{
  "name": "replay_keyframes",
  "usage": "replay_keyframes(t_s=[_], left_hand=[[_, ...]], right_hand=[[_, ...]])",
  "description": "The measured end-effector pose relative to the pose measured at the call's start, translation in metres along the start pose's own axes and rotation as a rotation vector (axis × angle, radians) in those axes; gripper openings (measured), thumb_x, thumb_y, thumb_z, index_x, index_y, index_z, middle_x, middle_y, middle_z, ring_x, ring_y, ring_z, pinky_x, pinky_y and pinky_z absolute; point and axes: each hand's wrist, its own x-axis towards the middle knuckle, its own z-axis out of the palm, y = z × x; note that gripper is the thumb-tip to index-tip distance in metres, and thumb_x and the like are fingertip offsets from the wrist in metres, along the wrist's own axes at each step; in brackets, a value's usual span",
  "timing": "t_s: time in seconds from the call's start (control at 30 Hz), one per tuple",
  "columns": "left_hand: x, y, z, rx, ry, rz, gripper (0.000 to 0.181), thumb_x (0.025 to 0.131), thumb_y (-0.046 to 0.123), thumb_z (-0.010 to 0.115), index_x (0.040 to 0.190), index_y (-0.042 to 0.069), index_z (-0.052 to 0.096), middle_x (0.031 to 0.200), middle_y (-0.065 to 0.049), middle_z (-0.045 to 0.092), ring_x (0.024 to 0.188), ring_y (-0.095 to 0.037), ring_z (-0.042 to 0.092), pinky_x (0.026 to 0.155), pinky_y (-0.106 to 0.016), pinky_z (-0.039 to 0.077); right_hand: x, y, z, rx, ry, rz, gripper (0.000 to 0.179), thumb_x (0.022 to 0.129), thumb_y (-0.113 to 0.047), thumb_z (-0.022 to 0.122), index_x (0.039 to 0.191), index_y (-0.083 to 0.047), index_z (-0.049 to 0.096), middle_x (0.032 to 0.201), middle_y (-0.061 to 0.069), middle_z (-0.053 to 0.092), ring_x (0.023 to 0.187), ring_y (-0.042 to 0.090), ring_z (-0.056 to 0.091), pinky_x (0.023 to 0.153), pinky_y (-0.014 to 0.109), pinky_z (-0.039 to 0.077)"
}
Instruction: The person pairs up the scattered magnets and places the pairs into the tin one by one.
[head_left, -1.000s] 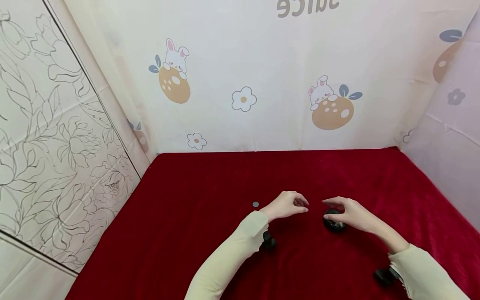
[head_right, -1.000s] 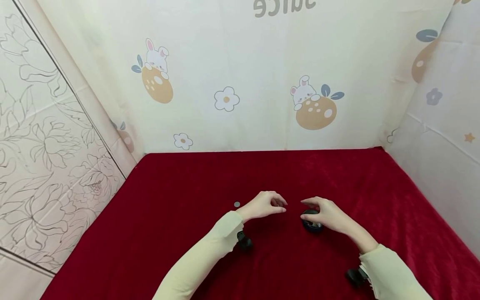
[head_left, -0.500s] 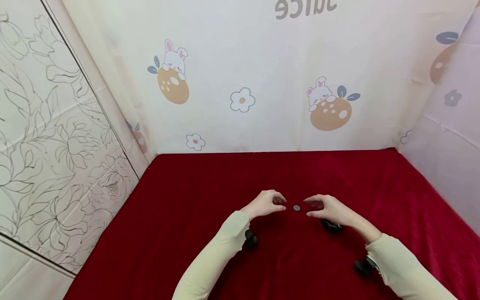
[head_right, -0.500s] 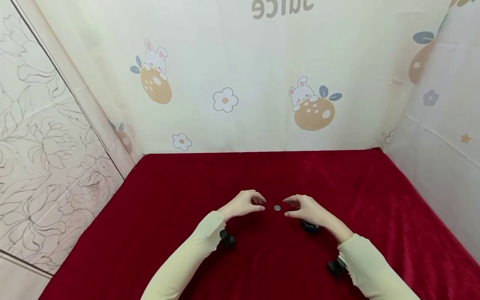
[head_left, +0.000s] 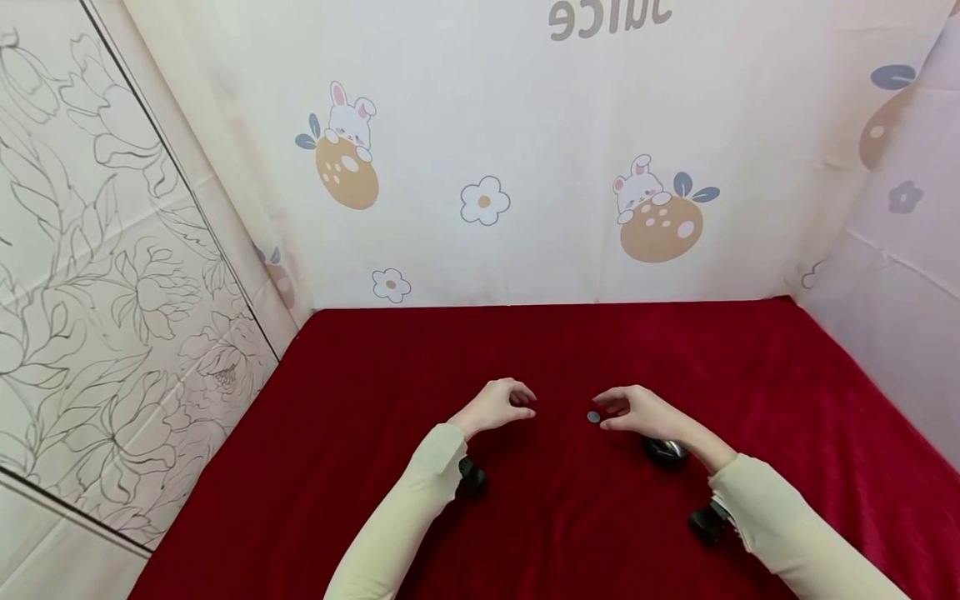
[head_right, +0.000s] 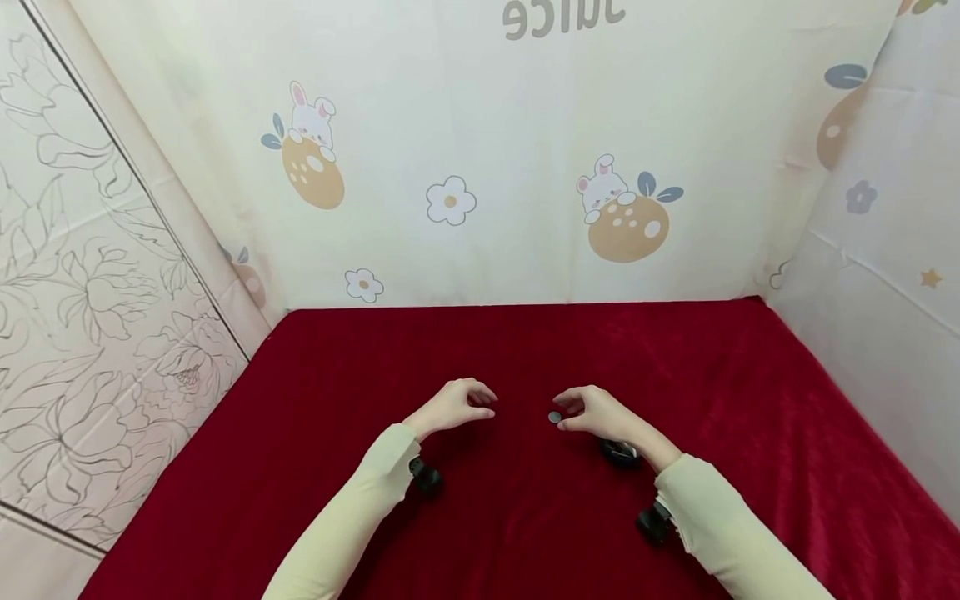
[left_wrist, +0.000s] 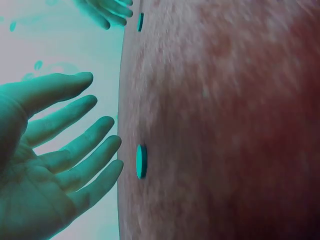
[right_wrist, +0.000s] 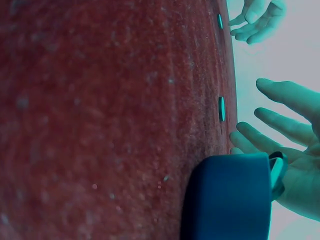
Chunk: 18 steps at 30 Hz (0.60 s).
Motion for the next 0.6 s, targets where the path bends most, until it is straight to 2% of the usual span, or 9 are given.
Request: replay_keyframes(t_s=[0.4,0.6], left_hand=[[-0.006,-0.022,-0.01,0.009,-0.02,-0.063,0.025,0.079,0.013,0.067,0.103,0.007,0.064,0.096,-0.003,0.061,0.089,-0.015,0.056,0.074,-0.023,0.045],[-0.005,-0.023,-0.011,0.041,-0.063,-0.083,0.028,0.078,0.01,0.067,0.105,0.005,0.063,0.097,-0.006,0.06,0.089,-0.018,0.055,0.075,-0.024,0.045]], right_hand=[[0.012,0.004,0.004,-0.011,-0.001,0.028,0.037,0.075,-0.007,0.067,0.105,0.013,0.057,0.102,0.025,0.059,0.087,0.033,0.059,0.07,0.027,0.048],[0.019,0.004,0.007,-0.028,-0.024,0.041,0.036,0.073,-0.005,0.068,0.104,0.011,0.058,0.1,0.021,0.06,0.085,0.029,0.059,0.068,0.025,0.047]])
